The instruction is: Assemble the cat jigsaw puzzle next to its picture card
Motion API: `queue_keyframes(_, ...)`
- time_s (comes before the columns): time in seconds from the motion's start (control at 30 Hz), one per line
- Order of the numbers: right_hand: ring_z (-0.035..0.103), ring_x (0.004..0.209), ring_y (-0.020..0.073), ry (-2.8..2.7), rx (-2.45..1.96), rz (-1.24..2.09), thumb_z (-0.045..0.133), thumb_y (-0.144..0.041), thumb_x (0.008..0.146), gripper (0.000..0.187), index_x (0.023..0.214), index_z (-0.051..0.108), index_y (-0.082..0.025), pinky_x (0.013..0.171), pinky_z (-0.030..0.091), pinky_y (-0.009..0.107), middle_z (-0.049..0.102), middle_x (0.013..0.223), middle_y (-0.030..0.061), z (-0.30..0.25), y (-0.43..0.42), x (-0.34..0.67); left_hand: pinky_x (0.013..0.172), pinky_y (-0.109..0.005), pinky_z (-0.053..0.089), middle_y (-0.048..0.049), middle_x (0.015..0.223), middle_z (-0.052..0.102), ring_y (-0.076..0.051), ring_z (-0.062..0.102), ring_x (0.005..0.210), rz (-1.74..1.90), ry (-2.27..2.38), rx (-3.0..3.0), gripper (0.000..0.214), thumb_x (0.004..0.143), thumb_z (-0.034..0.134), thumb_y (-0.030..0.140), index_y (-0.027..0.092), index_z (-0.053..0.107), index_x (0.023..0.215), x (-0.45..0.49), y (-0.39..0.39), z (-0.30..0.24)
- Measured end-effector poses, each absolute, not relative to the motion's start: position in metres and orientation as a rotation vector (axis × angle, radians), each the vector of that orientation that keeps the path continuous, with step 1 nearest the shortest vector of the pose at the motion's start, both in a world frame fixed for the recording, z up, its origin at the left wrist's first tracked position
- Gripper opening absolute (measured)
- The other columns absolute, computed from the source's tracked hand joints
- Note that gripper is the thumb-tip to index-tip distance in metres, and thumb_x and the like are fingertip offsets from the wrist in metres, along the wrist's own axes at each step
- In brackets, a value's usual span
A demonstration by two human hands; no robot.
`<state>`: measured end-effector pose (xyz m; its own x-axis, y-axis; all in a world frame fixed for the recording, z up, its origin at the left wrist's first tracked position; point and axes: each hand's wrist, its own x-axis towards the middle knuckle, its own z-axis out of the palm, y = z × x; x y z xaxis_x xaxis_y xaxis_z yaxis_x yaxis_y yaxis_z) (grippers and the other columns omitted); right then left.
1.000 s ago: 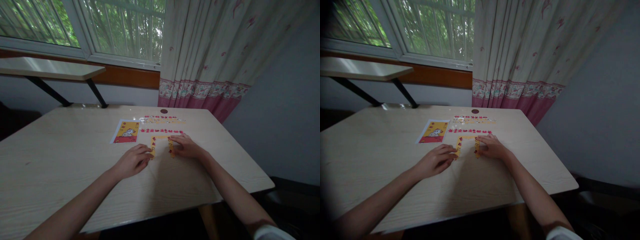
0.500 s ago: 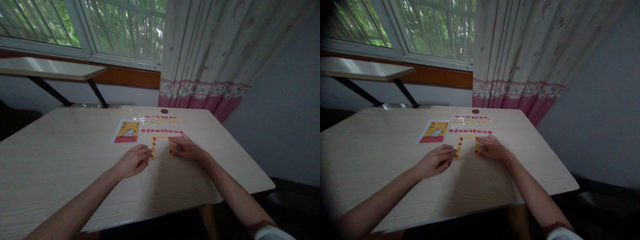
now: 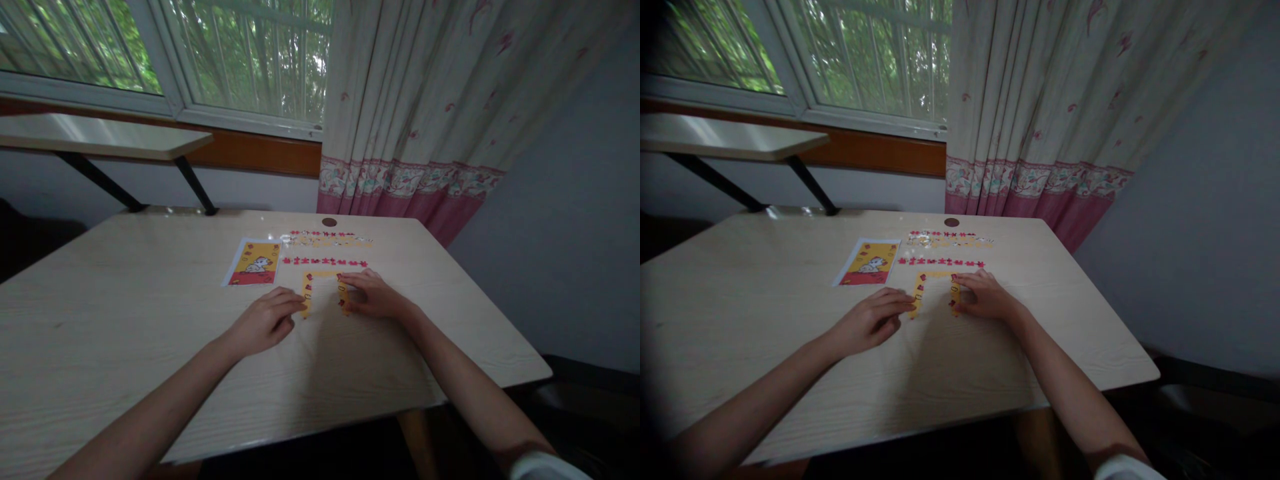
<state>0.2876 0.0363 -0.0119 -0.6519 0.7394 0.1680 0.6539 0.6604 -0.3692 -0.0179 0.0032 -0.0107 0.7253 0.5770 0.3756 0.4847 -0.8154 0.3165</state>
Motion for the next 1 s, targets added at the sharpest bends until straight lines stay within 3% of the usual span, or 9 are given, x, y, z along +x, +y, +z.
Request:
queue_keyframes(0.67, 0.049, 0.118, 0.0257, -2.567, -1.125, 0.39, 0.058, -0.049, 0.081, 0.06, 0.135, 0.045, -0.026, 0.097, 0.032, 0.045, 0.05, 0.136, 0.0082, -0.0098, 0.0346, 0.2859, 0.082, -0.041, 0.051, -0.0084, 0.107, 0.068, -0.024, 0.056, 0.099, 0.615, 0.872, 2.996, 0.03, 0.087, 0.041, 0.012, 0.017, 0.064, 0.106, -0.0155, 0.0008, -0.0157)
queue_keyframes(1.0, 0.049, 0.118, 0.0257, -2.554, -1.112, 0.41, 0.057, -0.053, 0.081, 0.061, 0.134, 0.045, -0.025, 0.097, 0.032, 0.046, 0.051, 0.135, 0.0093, -0.0107, 0.035, 0.2854, 0.093, -0.037, 0.045, -0.0087, 0.115, 0.062, -0.021, 0.053, 0.106, 0.602, 1.006, 2.815, 0.036, 0.085, 0.041, 0.011, 0.016, 0.057, 0.117, -0.0121, 0.0033, -0.0105)
